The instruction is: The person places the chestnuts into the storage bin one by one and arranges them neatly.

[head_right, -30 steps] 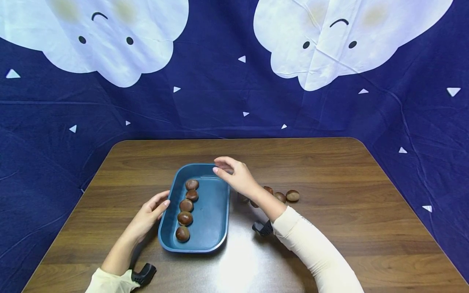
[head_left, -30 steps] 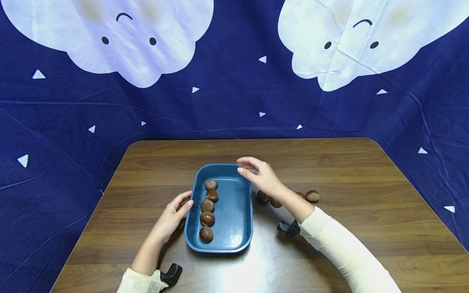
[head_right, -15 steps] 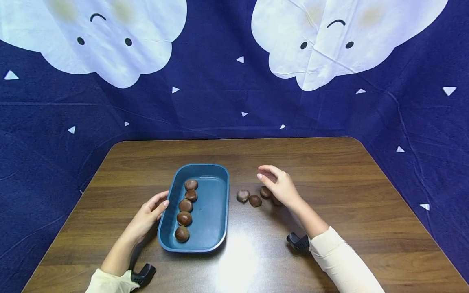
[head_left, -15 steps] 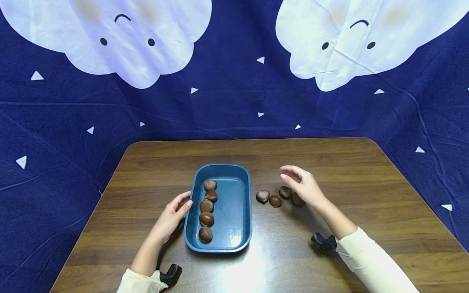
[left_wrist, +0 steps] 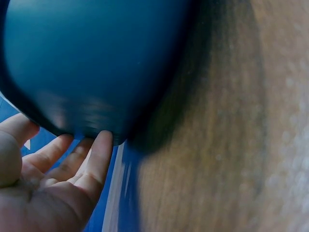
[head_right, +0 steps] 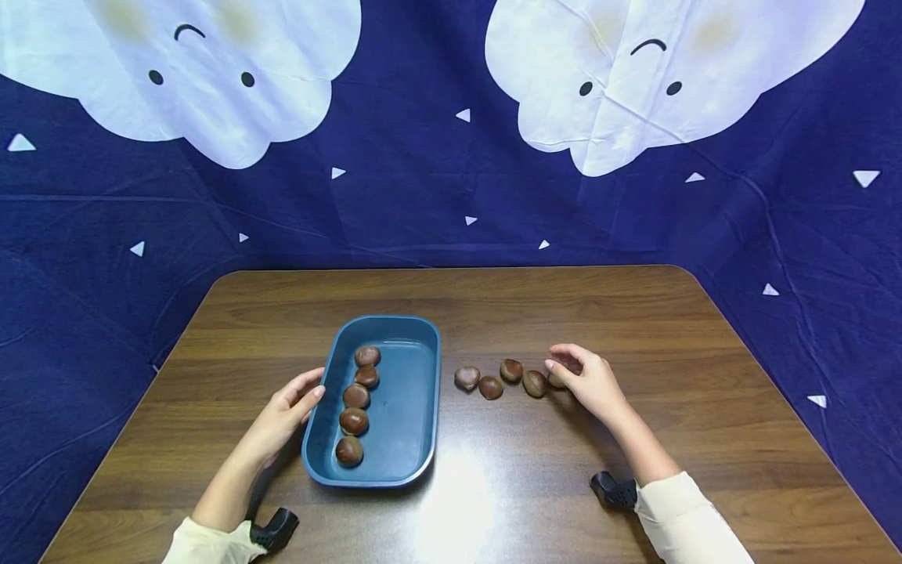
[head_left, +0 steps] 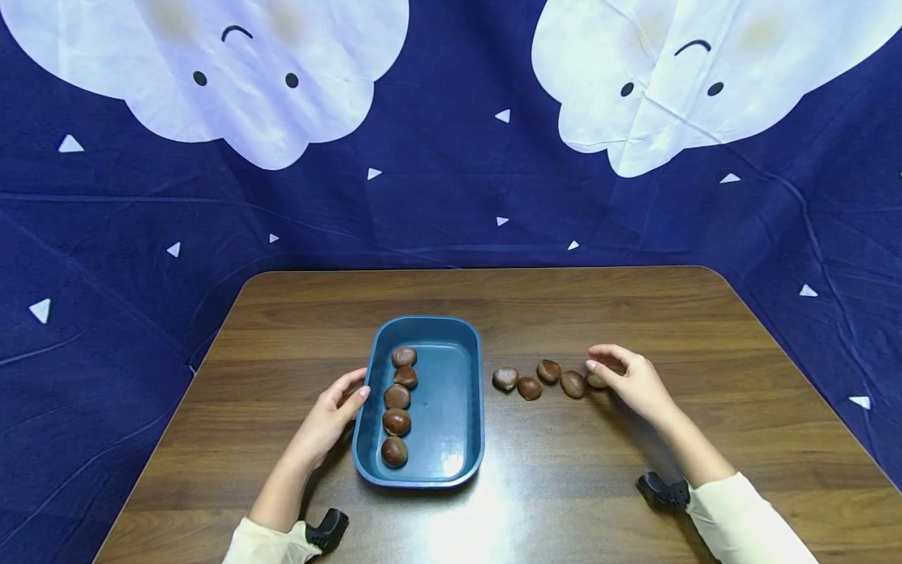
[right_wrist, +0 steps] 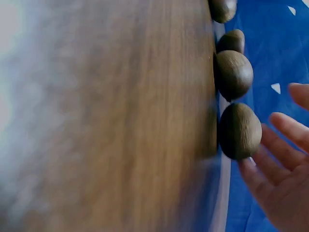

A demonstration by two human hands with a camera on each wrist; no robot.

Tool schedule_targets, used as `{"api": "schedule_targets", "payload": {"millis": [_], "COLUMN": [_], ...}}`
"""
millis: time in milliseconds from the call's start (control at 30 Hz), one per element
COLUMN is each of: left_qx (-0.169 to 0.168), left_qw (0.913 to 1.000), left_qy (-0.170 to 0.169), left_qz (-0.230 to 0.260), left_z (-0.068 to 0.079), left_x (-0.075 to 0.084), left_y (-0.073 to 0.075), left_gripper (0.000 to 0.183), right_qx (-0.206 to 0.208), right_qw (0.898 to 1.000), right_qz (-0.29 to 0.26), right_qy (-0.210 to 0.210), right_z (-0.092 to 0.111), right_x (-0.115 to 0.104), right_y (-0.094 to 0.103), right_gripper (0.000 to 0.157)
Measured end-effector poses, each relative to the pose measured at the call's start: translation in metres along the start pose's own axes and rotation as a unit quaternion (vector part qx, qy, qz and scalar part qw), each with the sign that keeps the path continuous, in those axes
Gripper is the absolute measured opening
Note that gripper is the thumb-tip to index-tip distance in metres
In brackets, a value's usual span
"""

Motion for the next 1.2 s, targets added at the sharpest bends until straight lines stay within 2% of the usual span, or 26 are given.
{"api": "schedule_targets", "payload": {"millis": [100, 300, 633, 900, 1200], "left_qx": [-0.001, -0.002, -0.002, 0.0, -0.001], "left_qw": [1.0, 1.0, 1.0, 1.0, 0.9999], "left_qy": [-0.002, 0.0, 0.006, 0.0, -0.008], "left_qz": [0.001, 0.001, 0.001, -0.005, -0.011], "left_z": [0.0, 0.0, -0.001, 0.0, 0.0], "left_x": [0.0, -0.001, -0.001, -0.001, 0.0], "left_y": [0.0, 0.0, 0.0, 0.001, 0.0], "left_gripper": [0.04, 0.041, 0.041, 0.041, 0.04], "right_qx": [-0.019, -0.054, -0.037, -0.004, -0.015], "right_qw": [1.0, 0.998, 0.999, 0.999, 0.996], "right_qz": [0.02, 0.03, 0.024, 0.026, -0.069], "right_qy": [-0.004, -0.012, -0.007, 0.024, 0.051], "right_z": [0.004, 0.009, 0.008, 0.0, -0.011], "right_x": [0.013, 0.023, 0.024, 0.004, -0.038], "right_y": [-0.003, -0.005, -0.007, -0.005, -0.011], "right_gripper": [0.031, 0.034, 0.031, 0.029, 0.03]}}
Point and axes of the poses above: each hand's wrist, its own z-axis away from the middle knuckle, its own y-axis out of the back of the hand, x = y × z, the point moved 5 cm from there along -z, towards the middle knuckle, and after that the axes turned 9 degrees about z, right-handed, at the moved point
